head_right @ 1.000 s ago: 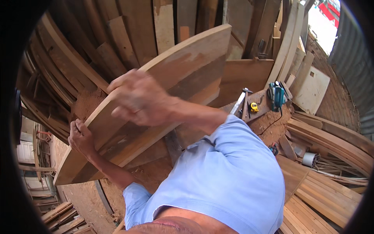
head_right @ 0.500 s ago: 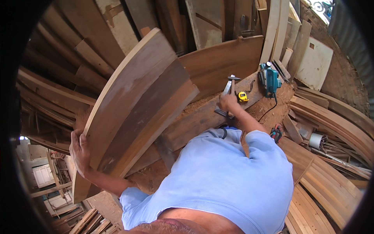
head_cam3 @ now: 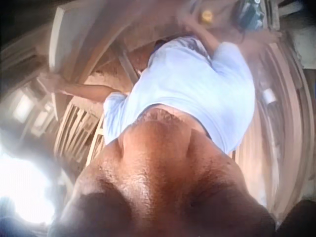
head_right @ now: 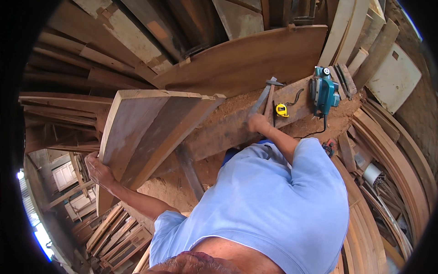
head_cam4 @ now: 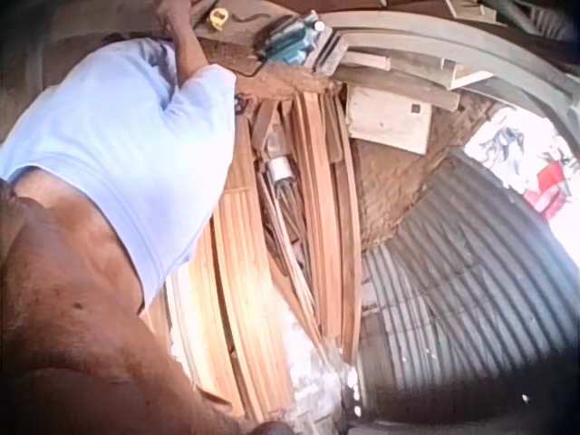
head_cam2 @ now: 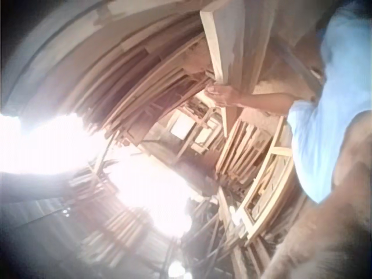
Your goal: The person pulls nails from a curved wooden board using pliers, sets it aside to retrieve a straight wooden plank, and then aligns the plank against the curved board on a workbench.
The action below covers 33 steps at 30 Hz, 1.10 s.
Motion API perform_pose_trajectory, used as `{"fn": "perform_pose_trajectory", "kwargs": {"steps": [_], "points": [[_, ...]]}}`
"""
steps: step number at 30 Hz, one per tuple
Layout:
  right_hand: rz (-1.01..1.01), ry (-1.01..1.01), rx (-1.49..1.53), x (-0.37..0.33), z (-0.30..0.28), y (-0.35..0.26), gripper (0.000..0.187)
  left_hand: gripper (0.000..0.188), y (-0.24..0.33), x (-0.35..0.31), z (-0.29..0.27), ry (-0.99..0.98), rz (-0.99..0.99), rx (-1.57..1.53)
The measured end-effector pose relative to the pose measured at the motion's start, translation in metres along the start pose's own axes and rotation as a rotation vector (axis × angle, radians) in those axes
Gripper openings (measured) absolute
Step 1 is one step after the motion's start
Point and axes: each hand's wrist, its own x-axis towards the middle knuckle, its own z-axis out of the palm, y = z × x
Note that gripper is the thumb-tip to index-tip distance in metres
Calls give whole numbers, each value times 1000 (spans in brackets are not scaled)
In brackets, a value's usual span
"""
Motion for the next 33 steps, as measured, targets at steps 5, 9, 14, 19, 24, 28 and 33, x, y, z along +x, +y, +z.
{"fn": "perform_pose_trajectory", "kwargs": {"steps": [5,9,14,19,24,28,33], "points": [[-62,200,357,22,-80,-35,49,47,14,-6,-9,6,-109,-14],[-367,400,460,51,-80,-55,54,44,20,-15,-16,12,-142,-41],[-517,381,590,60,-67,-77,51,42,9,-14,-15,16,-113,-72],[-394,262,560,35,-80,-67,31,42,2,-12,-1,71,-62,-17],[-119,234,-26,18,-4,-12,13,40,-34,13,28,353,232,249],[-116,94,-210,-7,38,-13,22,39,-5,6,14,55,-148,67],[-86,280,-314,-22,40,-3,21,39,3,39,45,118,-48,47]]}}
